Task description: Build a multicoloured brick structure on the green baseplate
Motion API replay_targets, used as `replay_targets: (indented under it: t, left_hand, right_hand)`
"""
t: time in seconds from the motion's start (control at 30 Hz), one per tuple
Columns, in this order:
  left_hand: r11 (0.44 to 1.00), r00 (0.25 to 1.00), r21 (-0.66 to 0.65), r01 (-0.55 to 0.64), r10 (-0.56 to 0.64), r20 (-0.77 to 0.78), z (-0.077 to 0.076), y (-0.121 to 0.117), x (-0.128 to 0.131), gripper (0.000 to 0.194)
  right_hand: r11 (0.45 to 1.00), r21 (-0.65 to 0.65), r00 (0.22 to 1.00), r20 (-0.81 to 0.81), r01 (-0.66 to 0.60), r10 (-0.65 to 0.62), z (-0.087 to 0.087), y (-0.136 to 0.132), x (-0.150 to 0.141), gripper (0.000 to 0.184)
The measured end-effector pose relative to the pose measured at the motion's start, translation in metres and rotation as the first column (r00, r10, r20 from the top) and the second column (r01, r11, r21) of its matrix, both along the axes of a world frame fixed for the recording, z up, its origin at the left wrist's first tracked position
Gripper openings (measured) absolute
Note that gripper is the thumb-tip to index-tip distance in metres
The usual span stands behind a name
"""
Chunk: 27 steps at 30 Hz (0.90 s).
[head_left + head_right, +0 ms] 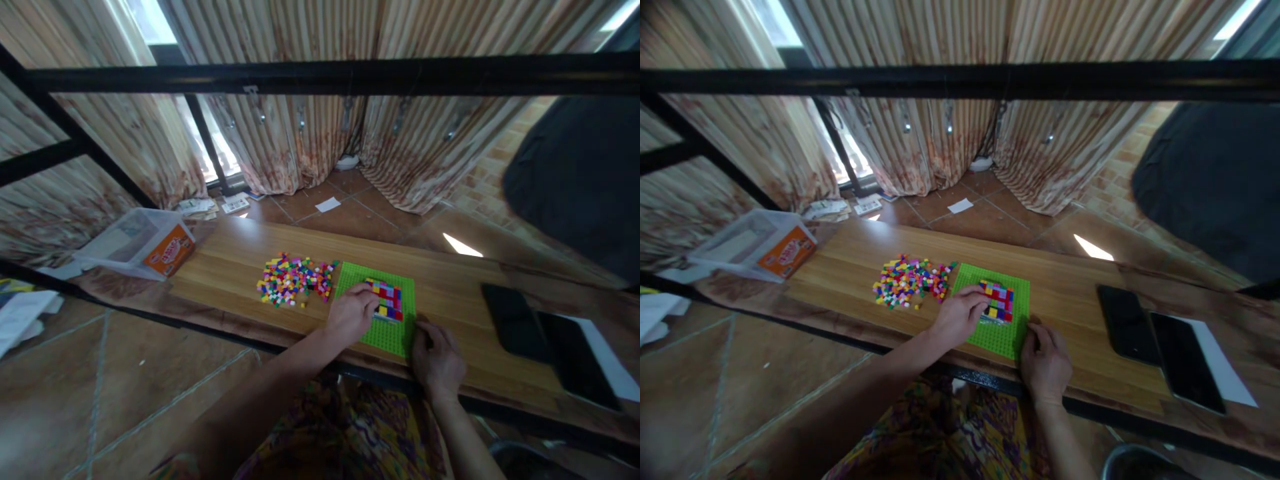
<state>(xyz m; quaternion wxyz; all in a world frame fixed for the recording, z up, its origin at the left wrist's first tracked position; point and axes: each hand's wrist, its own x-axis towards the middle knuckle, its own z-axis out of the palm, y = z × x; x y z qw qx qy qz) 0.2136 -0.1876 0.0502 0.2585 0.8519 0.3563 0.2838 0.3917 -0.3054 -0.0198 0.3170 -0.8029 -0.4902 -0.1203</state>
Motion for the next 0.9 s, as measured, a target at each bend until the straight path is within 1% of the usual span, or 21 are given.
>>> replay_targets:
  t: [0.07, 0.17, 0.23, 0.33, 0.4, 0.47, 0.67, 0.8, 0.9]
  left_hand:
    - [0.996, 0.997, 0.028, -0.081, 0.081, 0.002, 0.002, 0.002, -0.013, 0.022]
    - [0.968, 0.965, 0.056, -0.243, 0.248, -0.091, 0.004, 0.012, -0.042, 0.019]
    - [0.927, 0.908, 0.072, -0.368, 0.375, -0.188, 0.003, 0.021, -0.064, 0.017]
    - [0.888, 0.830, 0.094, -0.450, 0.455, -0.323, 0.001, 0.030, -0.085, 0.014]
    - [0.879, 0.793, 0.107, -0.465, 0.467, -0.390, -0.001, 0.033, -0.089, 0.013]
    - [0.880, 0.777, 0.116, -0.461, 0.464, -0.426, -0.003, 0.034, -0.089, 0.014]
    - [0.897, 0.786, 0.149, -0.417, 0.438, -0.437, -0.007, 0.037, -0.083, 0.017]
    - [0.912, 0.775, 0.162, -0.377, 0.406, -0.484, -0.004, 0.039, -0.084, 0.016]
    - [0.925, 0.749, 0.183, -0.333, 0.378, -0.544, 0.001, 0.040, -0.083, 0.017]
  right_hand:
    - [1.000, 0.000, 1.000, 0.012, 0.003, -0.003, -0.001, -0.001, 0.001, 0.027]
    - [1.000, -0.003, 1.000, 0.023, -0.002, 0.002, -0.001, -0.002, 0.001, 0.027]
    - [1.000, -0.002, 1.000, 0.031, 0.001, -0.001, -0.001, -0.002, 0.000, 0.026]
    - [1.000, 0.005, 0.999, 0.052, 0.003, -0.003, -0.002, -0.002, 0.000, 0.025]
    - [1.000, 0.005, 0.998, 0.065, 0.004, -0.004, -0.002, -0.002, 0.000, 0.025]
    - [1.000, -0.002, 0.997, 0.076, 0.018, -0.018, -0.002, -0.002, 0.000, 0.025]
    - [1.000, -0.004, 0.997, 0.072, 0.029, -0.029, 0.000, -0.002, -0.002, 0.024]
    - [1.000, -0.012, 0.997, 0.074, 0.026, -0.025, -0.001, -0.002, -0.002, 0.023]
    - [0.999, -0.016, 0.997, 0.075, 0.034, -0.033, -0.002, -0.002, -0.001, 0.022]
